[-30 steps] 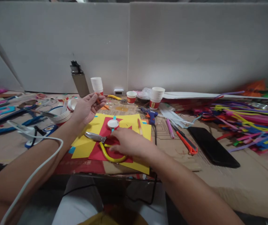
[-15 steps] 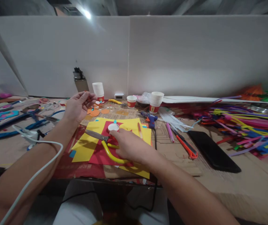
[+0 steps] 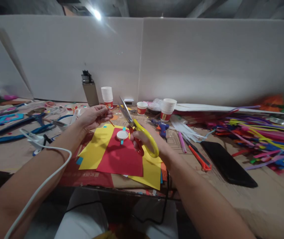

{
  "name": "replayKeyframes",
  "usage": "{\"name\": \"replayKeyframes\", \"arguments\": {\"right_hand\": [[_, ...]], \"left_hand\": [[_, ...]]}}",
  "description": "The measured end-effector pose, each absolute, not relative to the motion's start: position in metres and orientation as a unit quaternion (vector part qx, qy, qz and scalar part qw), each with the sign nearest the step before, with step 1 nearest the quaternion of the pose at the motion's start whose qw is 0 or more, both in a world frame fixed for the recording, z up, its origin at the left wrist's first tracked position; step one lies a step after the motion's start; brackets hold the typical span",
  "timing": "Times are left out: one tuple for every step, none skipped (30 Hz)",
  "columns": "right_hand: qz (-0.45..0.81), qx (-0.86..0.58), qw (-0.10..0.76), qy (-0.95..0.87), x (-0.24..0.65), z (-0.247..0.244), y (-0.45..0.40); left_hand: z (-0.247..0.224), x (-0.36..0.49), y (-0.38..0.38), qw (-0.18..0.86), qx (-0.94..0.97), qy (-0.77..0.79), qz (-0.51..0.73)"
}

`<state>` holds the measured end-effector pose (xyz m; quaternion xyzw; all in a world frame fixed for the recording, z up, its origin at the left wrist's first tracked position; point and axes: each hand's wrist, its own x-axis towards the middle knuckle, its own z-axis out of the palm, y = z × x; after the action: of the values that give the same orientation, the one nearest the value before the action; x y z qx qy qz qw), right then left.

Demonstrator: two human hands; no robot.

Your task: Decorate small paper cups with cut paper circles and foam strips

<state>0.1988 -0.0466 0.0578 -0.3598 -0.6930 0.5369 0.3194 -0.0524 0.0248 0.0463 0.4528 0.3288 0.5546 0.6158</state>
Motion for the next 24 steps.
{"name": "replayKeyframes", "arguments": {"right_hand": [[0.561,-0.352,0.316,-0.679,0.1994,0.0582,-0.047],[0.576,-0.345,0.313,-0.672,0.1998,0.0581,-0.0472],[0.584,-0.341,0.311,-0.668,0.2,0.0578,-0.0473],[0.59,-0.338,0.309,-0.665,0.2,0.0574,-0.0474],[0.593,-0.337,0.307,-0.664,0.1998,0.057,-0.0476],[0.597,-0.337,0.304,-0.662,0.1995,0.0569,-0.0479],[0.599,-0.336,0.303,-0.661,0.1991,0.057,-0.0484],[0.6,-0.335,0.305,-0.659,0.1986,0.0574,-0.049],[0.602,-0.335,0.309,-0.656,0.1981,0.058,-0.0497],[0.606,-0.336,0.309,-0.651,0.1977,0.0586,-0.0504],[0.61,-0.34,0.309,-0.646,0.1973,0.0594,-0.0509],[0.612,-0.345,0.308,-0.641,0.1971,0.06,-0.0512],[0.615,-0.349,0.305,-0.638,0.1969,0.0605,-0.0514],[0.618,-0.353,0.3,-0.636,0.1969,0.0609,-0.0514],[0.621,-0.355,0.292,-0.635,0.1969,0.0612,-0.0512],[0.624,-0.354,0.284,-0.636,0.1969,0.0613,-0.051],[0.628,-0.351,0.275,-0.638,0.1969,0.0613,-0.0508],[0.631,-0.347,0.266,-0.64,0.1968,0.0613,-0.0507],[0.633,-0.343,0.261,-0.642,0.1967,0.0612,-0.0506],[0.634,-0.341,0.258,-0.644,0.1965,0.0611,-0.0505],[0.635,-0.34,0.255,-0.645,0.1964,0.0609,-0.0505],[0.634,-0.339,0.254,-0.647,0.1964,0.0606,-0.0504],[0.633,-0.337,0.254,-0.649,0.1964,0.0603,-0.0503],[0.632,-0.335,0.254,-0.651,0.1965,0.0599,-0.0501]], "left_hand": [[0.0463,-0.0529,0.0242,0.621,0.456,0.327,0.548],[0.0462,-0.0534,0.024,0.624,0.459,0.325,0.543],[0.0459,-0.0539,0.024,0.626,0.462,0.324,0.538],[0.0455,-0.0544,0.0243,0.627,0.466,0.324,0.534],[0.045,-0.0548,0.0247,0.628,0.47,0.323,0.53],[0.0445,-0.0552,0.0252,0.629,0.474,0.32,0.526],[0.0438,-0.0554,0.0257,0.631,0.478,0.316,0.524],[0.0431,-0.0556,0.0262,0.631,0.482,0.312,0.522],[0.0423,-0.0557,0.0266,0.632,0.485,0.308,0.52],[0.0416,-0.0558,0.0268,0.632,0.488,0.305,0.519],[0.041,-0.0558,0.027,0.632,0.491,0.304,0.518],[0.0405,-0.0558,0.027,0.631,0.493,0.304,0.517],[0.0401,-0.0558,0.027,0.629,0.495,0.304,0.516],[0.0398,-0.0557,0.027,0.628,0.496,0.306,0.516],[0.0396,-0.0556,0.027,0.626,0.496,0.308,0.517],[0.0395,-0.0555,0.0271,0.626,0.494,0.311,0.517],[0.0395,-0.0553,0.0271,0.627,0.492,0.314,0.517],[0.0395,-0.0551,0.0272,0.628,0.488,0.316,0.517],[0.0396,-0.0548,0.0273,0.63,0.485,0.318,0.516],[0.0397,-0.0546,0.0273,0.632,0.483,0.318,0.515],[0.0399,-0.0543,0.0272,0.633,0.482,0.318,0.515],[0.0401,-0.0541,0.027,0.633,0.482,0.319,0.514],[0.0403,-0.0538,0.0268,0.633,0.481,0.321,0.514],[0.0405,-0.0536,0.0266,0.632,0.48,0.324,0.515]]}}
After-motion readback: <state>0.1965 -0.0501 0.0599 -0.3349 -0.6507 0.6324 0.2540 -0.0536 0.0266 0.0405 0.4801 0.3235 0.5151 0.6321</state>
